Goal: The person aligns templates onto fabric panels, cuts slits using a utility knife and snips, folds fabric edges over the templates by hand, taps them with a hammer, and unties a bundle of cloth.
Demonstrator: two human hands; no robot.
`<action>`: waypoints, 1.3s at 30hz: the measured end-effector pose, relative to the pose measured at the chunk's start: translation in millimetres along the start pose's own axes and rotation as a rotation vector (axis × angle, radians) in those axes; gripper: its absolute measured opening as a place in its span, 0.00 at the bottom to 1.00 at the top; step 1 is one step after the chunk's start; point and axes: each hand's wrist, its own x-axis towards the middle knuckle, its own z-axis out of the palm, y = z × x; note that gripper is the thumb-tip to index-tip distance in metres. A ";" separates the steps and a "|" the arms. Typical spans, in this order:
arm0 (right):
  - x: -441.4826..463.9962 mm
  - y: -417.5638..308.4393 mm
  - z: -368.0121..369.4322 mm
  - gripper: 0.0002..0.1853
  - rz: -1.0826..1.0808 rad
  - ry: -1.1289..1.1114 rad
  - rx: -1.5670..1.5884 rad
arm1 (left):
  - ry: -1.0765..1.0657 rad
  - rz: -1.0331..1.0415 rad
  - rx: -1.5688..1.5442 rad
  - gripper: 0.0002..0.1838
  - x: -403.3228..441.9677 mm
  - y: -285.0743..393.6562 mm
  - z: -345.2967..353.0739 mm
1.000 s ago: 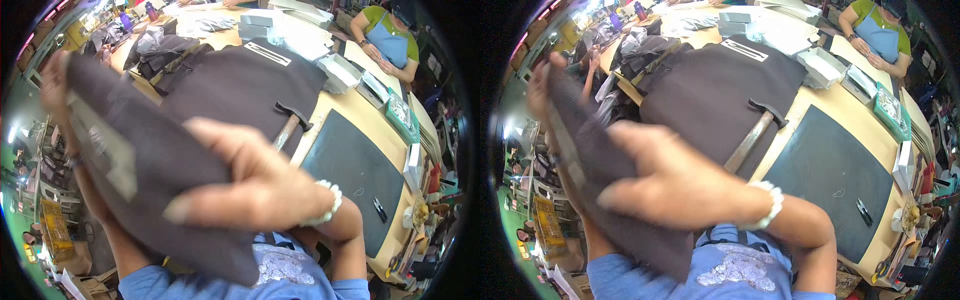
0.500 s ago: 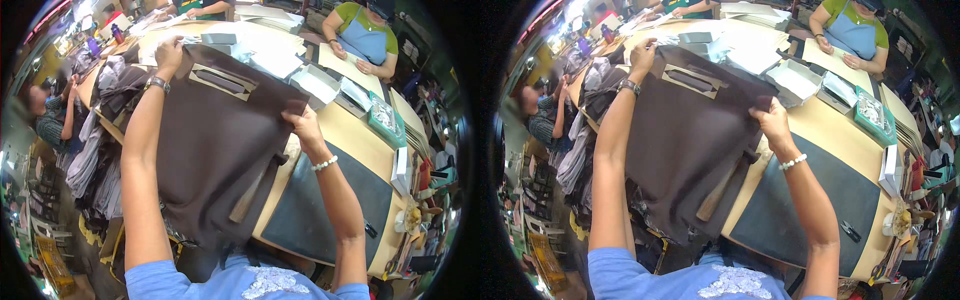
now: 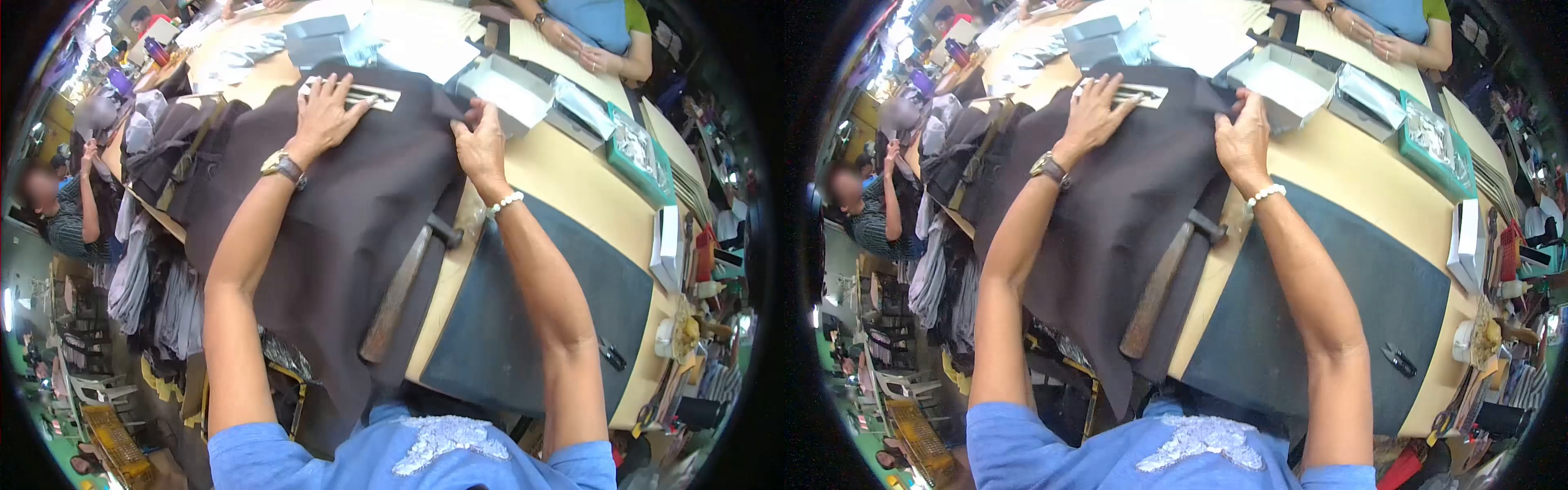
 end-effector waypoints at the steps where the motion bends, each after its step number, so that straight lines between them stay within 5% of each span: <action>1: -9.1 -8.7 -7.9 0.17 -0.143 -0.035 -0.039 | -0.035 0.003 0.024 0.37 -7.0 -0.7 12.5; 3: -33.8 -30.7 -36.3 0.15 -0.438 -0.102 -0.120 | -0.025 -0.012 0.040 0.37 -6.7 1.4 17.0; 5: -69.2 -49.5 -66.4 0.15 -0.518 -0.606 -0.066 | 0.008 -0.009 -0.013 0.37 -4.8 1.5 18.8; 7: -101.2 -56.9 -75.3 0.17 -0.868 -0.826 -0.092 | 0.007 -0.009 -0.018 0.37 -3.9 -0.5 19.9; 9: -129.8 -67.8 -72.1 0.17 -0.985 -0.983 -0.302 | -0.007 -0.008 -0.026 0.37 -3.6 -0.2 20.4; 14: -156.7 -70.5 -63.8 0.06 -1.046 -0.854 -0.605 | -0.057 -0.024 -0.028 0.38 -3.2 0.4 15.9; 18: -145.6 -97.0 -103.1 0.05 -0.857 -0.848 -0.573 | -0.101 -0.034 -0.007 0.45 -1.2 2.9 9.3; 27: -129.8 -132.5 -116.4 0.08 -1.081 -0.172 -0.542 | -0.171 -0.123 0.014 0.55 2.3 15.0 2.0; 32: -154.6 -133.8 -76.2 0.08 -1.029 -0.458 -0.365 | -0.173 -0.122 -0.009 0.55 3.2 11.9 4.8; 39: -157.4 -150.4 -34.2 0.08 -0.911 -0.514 -0.246 | 0.007 -0.118 -0.042 0.51 -5.2 16.8 12.1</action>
